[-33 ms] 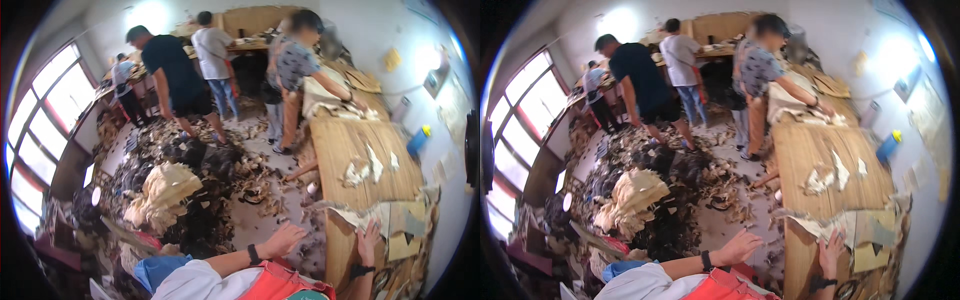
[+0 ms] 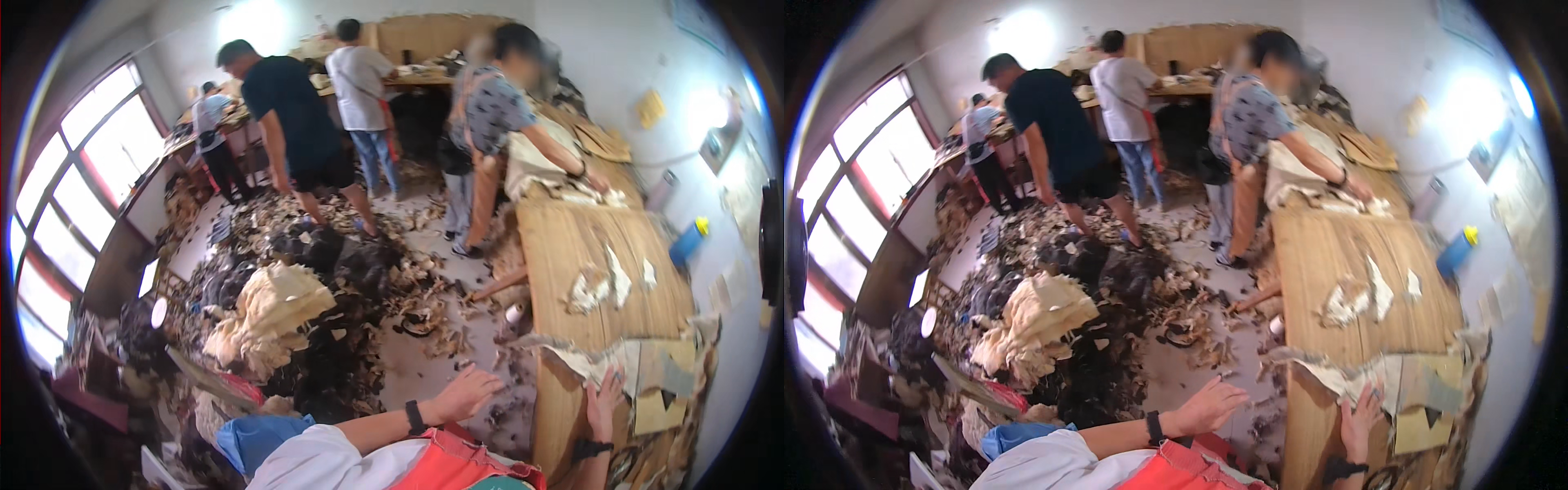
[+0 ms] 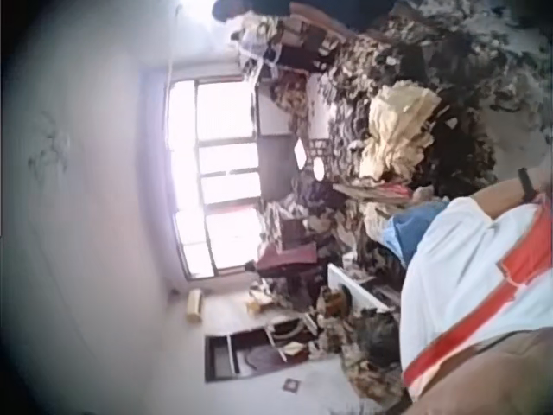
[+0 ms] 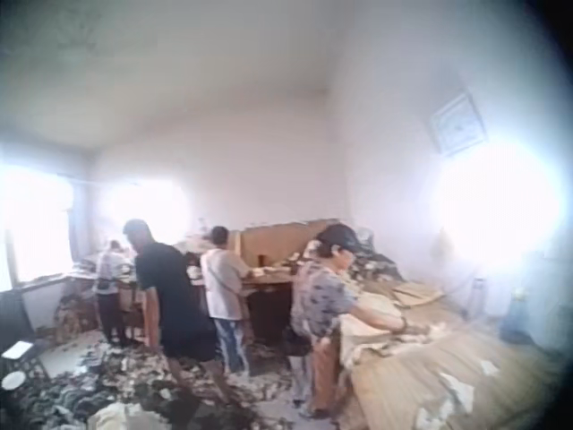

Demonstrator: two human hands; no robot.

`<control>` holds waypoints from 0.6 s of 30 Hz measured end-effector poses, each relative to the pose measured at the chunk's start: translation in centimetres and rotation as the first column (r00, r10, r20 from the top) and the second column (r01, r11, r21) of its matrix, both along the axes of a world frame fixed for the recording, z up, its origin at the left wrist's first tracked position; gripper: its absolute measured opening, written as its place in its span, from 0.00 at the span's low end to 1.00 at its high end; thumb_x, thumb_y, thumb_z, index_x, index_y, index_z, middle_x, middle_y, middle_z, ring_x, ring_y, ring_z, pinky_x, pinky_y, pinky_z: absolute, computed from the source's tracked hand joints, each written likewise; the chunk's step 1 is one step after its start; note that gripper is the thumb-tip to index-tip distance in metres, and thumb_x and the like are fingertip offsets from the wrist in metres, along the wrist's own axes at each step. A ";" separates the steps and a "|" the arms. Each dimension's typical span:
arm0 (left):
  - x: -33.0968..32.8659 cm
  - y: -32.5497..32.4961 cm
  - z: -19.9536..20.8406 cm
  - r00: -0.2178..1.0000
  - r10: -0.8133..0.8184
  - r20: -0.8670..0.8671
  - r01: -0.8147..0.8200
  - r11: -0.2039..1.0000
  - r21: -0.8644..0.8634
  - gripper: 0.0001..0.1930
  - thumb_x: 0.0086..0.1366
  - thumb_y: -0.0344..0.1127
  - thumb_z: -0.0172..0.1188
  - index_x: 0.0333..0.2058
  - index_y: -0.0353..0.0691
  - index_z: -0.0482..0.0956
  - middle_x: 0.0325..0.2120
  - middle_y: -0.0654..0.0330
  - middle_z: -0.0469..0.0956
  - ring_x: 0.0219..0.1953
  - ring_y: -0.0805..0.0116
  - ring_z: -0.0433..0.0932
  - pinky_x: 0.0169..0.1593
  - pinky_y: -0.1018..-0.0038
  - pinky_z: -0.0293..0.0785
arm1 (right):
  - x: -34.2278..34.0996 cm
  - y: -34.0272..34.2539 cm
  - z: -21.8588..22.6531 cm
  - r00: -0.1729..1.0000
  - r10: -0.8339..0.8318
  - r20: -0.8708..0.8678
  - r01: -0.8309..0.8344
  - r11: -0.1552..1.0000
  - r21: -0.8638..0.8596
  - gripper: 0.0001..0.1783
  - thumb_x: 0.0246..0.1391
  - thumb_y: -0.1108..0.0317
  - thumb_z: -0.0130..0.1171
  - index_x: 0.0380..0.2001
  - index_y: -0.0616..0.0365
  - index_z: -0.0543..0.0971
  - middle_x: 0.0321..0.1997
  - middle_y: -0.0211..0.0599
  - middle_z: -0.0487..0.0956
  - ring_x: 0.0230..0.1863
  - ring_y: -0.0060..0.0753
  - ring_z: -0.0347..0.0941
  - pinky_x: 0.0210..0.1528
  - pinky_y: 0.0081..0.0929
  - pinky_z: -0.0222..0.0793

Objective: Cutting pieces of leather and fur using a template and a hand knife in a workshop.

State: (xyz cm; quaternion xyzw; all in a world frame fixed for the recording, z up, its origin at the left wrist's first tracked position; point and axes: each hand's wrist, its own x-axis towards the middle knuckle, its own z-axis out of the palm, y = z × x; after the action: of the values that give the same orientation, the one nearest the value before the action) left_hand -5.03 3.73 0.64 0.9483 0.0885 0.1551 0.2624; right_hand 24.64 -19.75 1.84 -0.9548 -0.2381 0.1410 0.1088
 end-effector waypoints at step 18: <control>-22.4 12.4 10.1 0.457 0.704 0.544 -0.326 0.702 -0.633 0.05 0.67 0.26 0.55 0.31 0.32 0.76 0.27 0.64 0.71 0.26 0.80 0.65 0.29 0.81 0.59 | 0.4 -2.0 -9.5 0.950 -0.247 0.191 0.078 0.780 0.621 0.23 0.62 0.60 0.54 0.55 0.63 0.71 0.58 0.57 0.72 0.59 0.52 0.68 0.60 0.44 0.61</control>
State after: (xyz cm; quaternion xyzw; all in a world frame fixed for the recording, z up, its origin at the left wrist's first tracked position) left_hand -27.38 16.10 10.75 0.6285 0.2954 0.5850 0.4188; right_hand 25.05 -21.80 -7.70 -0.8964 -0.1991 -0.0799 0.3878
